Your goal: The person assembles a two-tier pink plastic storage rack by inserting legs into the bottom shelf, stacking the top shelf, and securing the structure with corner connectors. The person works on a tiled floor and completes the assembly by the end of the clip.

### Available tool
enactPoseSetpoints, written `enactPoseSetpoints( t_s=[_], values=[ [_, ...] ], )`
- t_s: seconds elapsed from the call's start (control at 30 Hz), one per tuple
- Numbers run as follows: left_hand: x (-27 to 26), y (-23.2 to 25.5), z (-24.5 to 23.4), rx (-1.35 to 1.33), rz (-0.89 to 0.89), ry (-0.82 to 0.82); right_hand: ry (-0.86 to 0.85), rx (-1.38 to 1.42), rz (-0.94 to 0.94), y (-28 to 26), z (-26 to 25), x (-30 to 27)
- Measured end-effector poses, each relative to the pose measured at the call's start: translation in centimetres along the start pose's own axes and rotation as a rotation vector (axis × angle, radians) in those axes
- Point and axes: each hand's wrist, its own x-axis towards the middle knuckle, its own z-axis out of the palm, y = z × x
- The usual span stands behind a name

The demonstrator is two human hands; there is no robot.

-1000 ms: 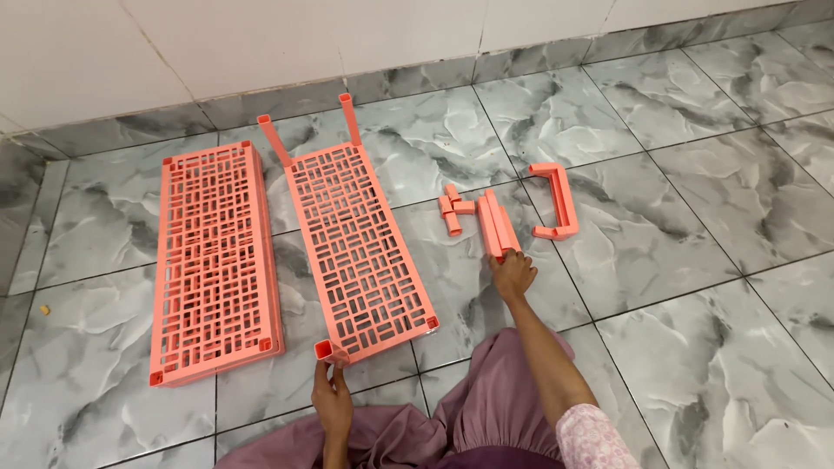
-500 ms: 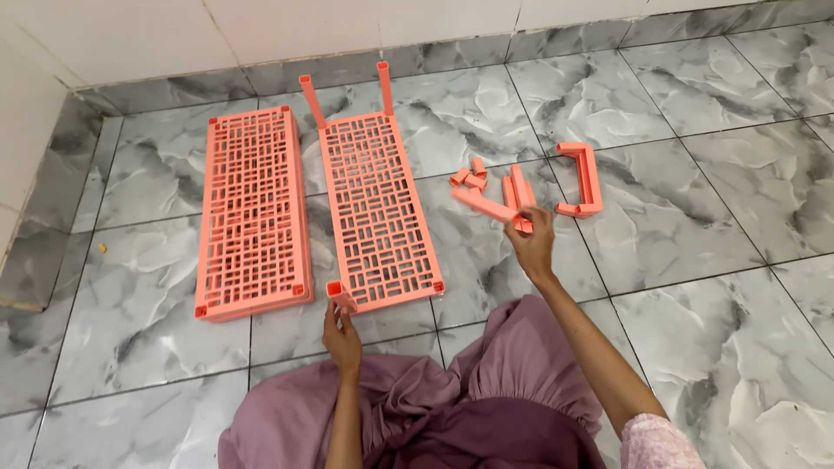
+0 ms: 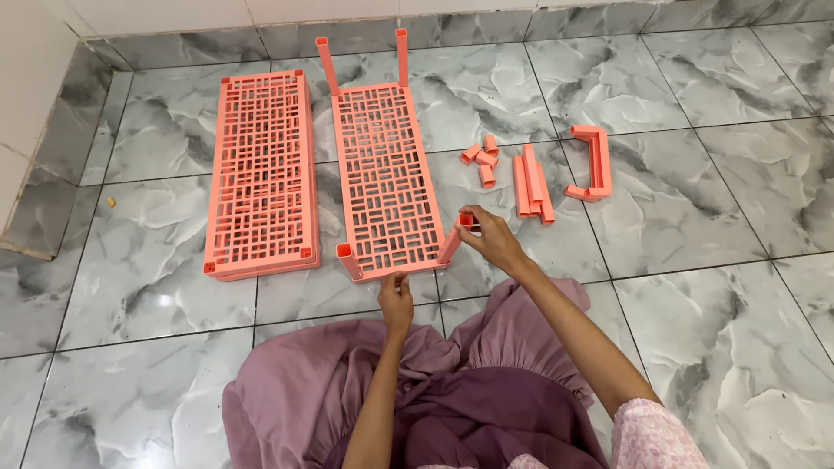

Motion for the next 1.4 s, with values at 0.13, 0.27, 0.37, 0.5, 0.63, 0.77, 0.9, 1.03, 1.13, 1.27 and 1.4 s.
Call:
enactPoseSetpoints(
  t_s=[0.13, 0.27, 0.37, 0.5, 0.63, 0.77, 0.9, 1.03, 1.13, 1.27, 1.4],
  values=[
    [1.1, -0.7, 1.3, -0.017, 0.048, -0.094, 0.001, -0.010, -0.006, 0.3, -0.4, -0.2],
    [2.6, 0.4, 2.7, -0.021, 0.027, -0.246, -0.058, -0.057, -0.005, 0.0, -0.6, -0.3],
    [3.6, 2.2, 3.7, -0.044, 0.054, -0.364, -0.045, -0.030, -0.119, -0.6, -0.4, -0.3],
    [4.7, 5.2, 4.7, -0.024, 0.243, -0.440, -0.039, -0.052, -0.111, -1.0, -0.2, 0.2],
    [5.7, 7.4, 5.7, -0.004, 0.169, -0.445, -0.057, -0.048, -0.067, -0.9, 0.0, 1.1],
    [6.1, 7.8, 5.4, -0.029, 0.126, -0.475, -0.093, -0.080, -0.098, -1.1, 0.4, 1.0],
    [6.2, 7.5, 4.5, -0.088, 0.075, -0.564, -0.176, -0.120, 0.026, -2.1, 0.5, 1.8],
    [6.1, 7.6, 4.1, 0.003, 0.251, -0.522, -0.007, -0.197, -0.002, -3.2, 0.6, 4.9],
    [6.5, 7.9, 4.1, 0.041, 0.192, -0.540, 0.169, -0.232, -0.121, -3.8, 1.8, 7.1],
    [6.3, 7.5, 4.3, -0.055, 0.101, -0.568, 0.175, -0.428, -0.041, -3.5, 5.1, 6.8],
    [6.3, 6.9, 4.8, -0.024, 0.169, -0.549, -0.046, -0.570, 0.210, -2.7, 6.8, 6.4]
  ],
)
